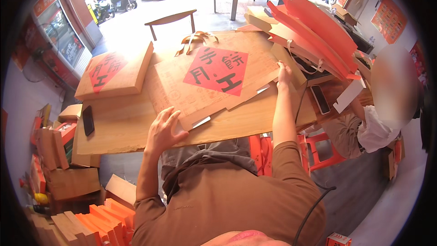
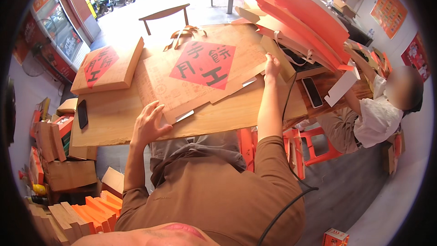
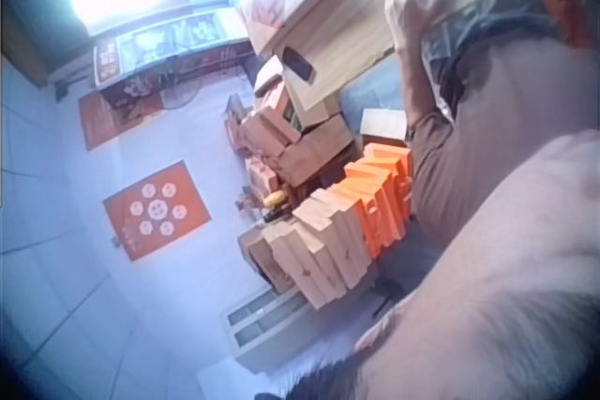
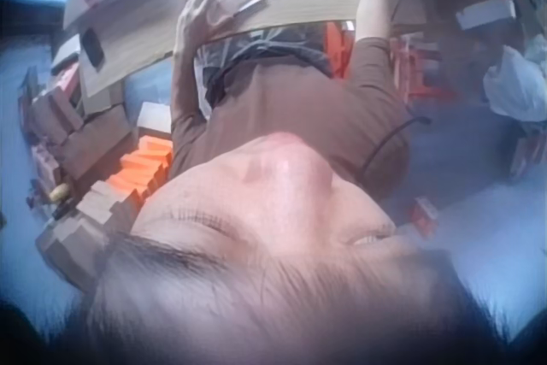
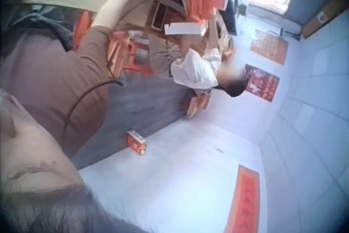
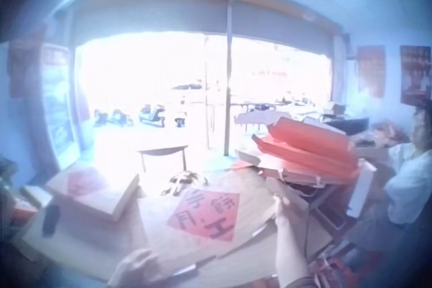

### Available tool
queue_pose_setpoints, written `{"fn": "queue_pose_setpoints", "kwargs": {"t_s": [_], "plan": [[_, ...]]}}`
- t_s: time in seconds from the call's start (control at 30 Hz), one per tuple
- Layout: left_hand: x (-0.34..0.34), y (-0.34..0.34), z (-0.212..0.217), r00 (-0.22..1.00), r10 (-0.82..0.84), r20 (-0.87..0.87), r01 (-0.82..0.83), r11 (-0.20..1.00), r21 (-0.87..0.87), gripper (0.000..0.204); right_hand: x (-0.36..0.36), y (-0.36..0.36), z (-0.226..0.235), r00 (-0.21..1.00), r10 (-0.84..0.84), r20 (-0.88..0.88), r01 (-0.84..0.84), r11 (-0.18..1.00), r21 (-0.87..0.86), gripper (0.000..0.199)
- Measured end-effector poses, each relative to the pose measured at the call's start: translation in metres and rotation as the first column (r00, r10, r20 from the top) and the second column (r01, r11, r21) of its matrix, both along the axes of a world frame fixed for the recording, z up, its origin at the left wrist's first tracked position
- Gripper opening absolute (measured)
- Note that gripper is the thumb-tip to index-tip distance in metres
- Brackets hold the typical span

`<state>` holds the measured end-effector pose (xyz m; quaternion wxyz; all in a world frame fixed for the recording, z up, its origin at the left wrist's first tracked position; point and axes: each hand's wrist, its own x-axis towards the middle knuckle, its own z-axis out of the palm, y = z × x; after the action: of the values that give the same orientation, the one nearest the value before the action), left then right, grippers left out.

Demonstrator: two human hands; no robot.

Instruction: The person assembles a flat-pack cardboard box by folding the side flaps and tucking the tabs into slots. They then place a white insert into the box, close the lid, and place the finished box into a paper gift bag.

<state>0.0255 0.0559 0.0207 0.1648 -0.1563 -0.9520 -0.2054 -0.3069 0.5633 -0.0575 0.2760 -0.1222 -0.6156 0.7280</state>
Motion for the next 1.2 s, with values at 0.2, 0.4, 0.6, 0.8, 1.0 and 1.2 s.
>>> {"fn": "queue_pose_setpoints", "kwargs": {"t_s": [0.2, 0.4, 0.6, 0.8, 1.0, 1.2], "plan": [[-0.009, -0.004, -0.001, 0.957, -0.135, -0.255, 0.100, 0.984, -0.147, 0.047, -0.001, 0.004, 0.003, 1.000, 0.012, -0.013, -0.012, 0.999, -0.031, 0.026], [-0.015, -0.002, 0.012, 0.784, -0.390, -0.482, 0.154, 0.875, -0.458, 0.026, 0.023, -0.011, 0.027, 0.999, 0.029, 0.041, -0.027, 0.997, -0.066, 0.029], [-0.034, 0.013, 0.009, 0.779, -0.298, -0.552, 0.045, 0.904, -0.425, 0.032, 0.015, -0.005, 0.023, 1.000, 0.011, 0.014, -0.011, 0.998, -0.057, 0.032], [-0.032, 0.018, 0.003, 0.800, -0.251, -0.545, 0.054, 0.935, -0.351, 0.024, 0.014, -0.008, 0.025, 0.996, 0.041, -0.079, -0.052, 0.988, -0.143, 0.038], [-0.027, 0.024, 0.070, 0.743, -0.107, -0.661, 0.022, 0.991, -0.135, 0.016, 0.018, 0.004, 0.033, 0.880, 0.263, -0.396, -0.436, 0.778, -0.453, 0.071], [-0.051, 0.010, 0.119, 0.762, 0.091, -0.641, -0.001, 0.990, 0.140, 0.006, 0.014, -0.012, 0.018, 0.921, 0.211, -0.327, -0.320, 0.889, -0.328, 0.085]]}}
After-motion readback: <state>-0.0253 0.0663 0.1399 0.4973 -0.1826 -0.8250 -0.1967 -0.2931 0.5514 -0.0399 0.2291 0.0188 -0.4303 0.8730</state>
